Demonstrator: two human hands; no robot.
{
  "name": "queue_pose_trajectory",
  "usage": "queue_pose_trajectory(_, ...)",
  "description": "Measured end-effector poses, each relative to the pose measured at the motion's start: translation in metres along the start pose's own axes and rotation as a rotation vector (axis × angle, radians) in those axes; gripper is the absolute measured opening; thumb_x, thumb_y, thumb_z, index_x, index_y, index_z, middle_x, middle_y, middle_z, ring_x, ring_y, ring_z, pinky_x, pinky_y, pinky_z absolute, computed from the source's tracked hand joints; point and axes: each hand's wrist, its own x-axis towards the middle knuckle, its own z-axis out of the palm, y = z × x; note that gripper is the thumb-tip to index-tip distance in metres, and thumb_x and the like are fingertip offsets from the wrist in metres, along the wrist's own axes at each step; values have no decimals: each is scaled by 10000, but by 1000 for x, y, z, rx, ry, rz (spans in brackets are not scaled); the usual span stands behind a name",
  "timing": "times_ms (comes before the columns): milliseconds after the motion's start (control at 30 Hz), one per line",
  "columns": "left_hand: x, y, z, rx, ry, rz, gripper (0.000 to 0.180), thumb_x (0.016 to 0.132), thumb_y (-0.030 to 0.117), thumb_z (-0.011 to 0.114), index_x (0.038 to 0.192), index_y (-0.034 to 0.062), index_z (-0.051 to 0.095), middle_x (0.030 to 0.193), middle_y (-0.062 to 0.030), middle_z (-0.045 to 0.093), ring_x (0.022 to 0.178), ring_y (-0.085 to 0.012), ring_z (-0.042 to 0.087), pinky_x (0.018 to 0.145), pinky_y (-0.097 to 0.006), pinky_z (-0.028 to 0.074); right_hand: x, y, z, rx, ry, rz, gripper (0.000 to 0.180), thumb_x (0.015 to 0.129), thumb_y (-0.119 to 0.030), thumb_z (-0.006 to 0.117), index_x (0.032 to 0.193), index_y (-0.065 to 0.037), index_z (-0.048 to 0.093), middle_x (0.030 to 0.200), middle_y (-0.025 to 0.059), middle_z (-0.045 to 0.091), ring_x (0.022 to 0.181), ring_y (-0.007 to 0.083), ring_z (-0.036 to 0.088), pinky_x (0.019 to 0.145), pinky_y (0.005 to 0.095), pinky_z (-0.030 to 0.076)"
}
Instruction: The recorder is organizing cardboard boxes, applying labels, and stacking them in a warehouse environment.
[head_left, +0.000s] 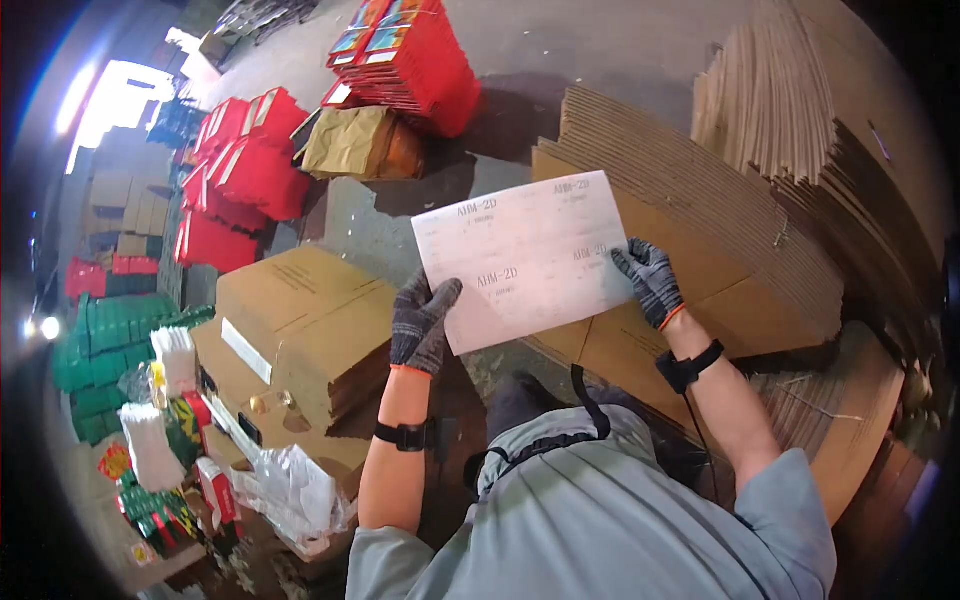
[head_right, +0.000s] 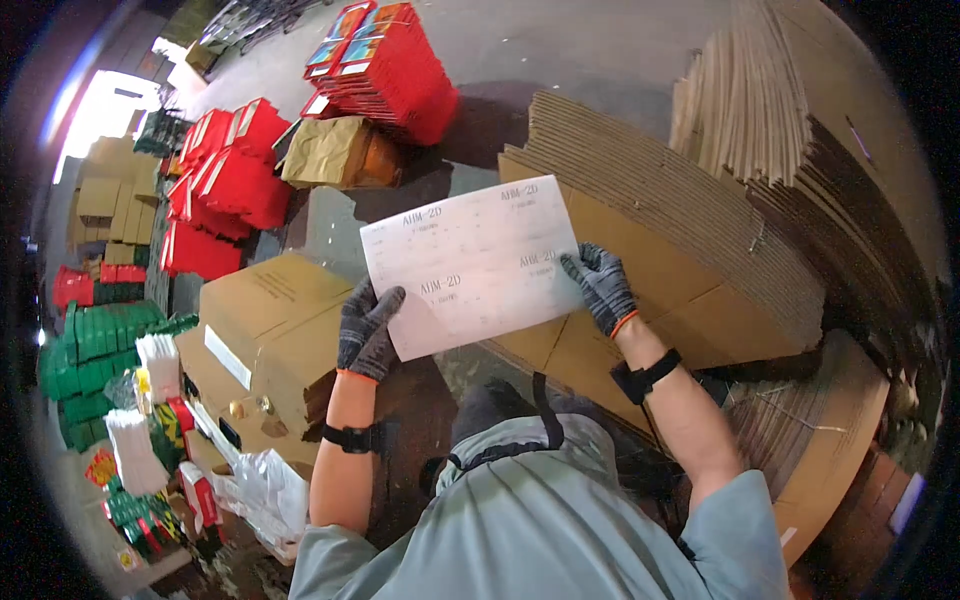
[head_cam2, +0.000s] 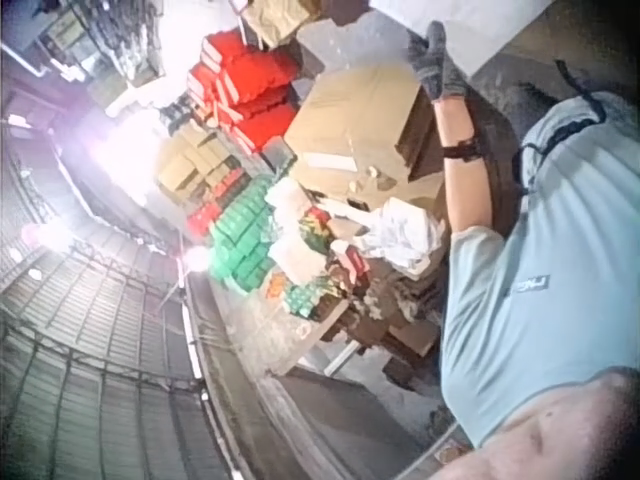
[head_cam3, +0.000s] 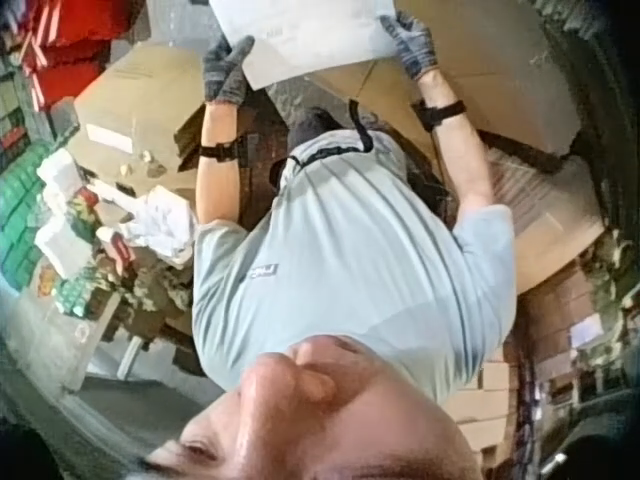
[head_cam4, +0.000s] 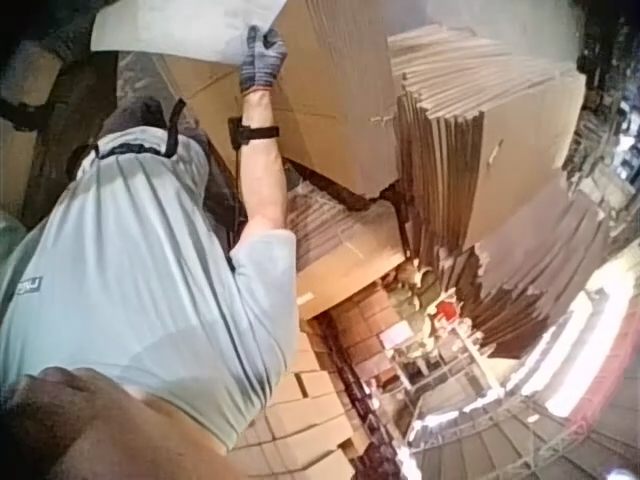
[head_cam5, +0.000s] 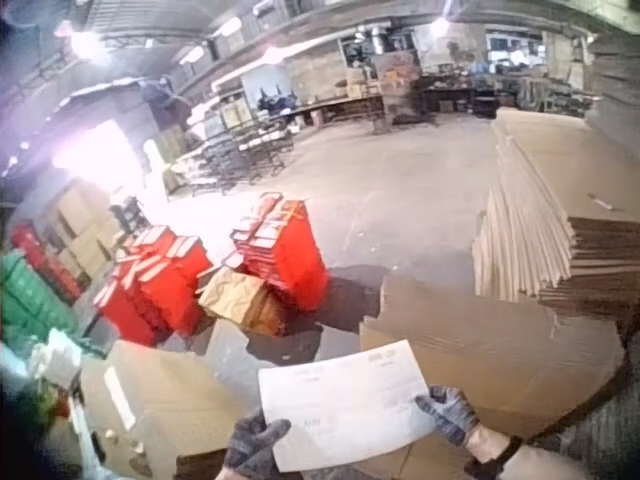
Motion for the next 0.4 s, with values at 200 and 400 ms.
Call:
queue_pose_trajectory(200,28,-11,5,59,-81,-90,277,907,49,705,1168,-42,683,1046,-78,727,895,-127,646,802,-309,526,-3,21,-5,-588,231,-54,459,855,-173,772,1248,-4,605,1161,178,658,1031,267,659,948,364,517)
queue_pose_trajectory(400,66,-22,-13,260,-378,-42,252,918,97,717,1130,-39,709,993,-46,740,900,-123,640,837,-315,517,-39,-70,74,-711,53,-604,566,801,-228,789,1298,-37,598,1275,194,616,1218,355,566,1098,447,410)
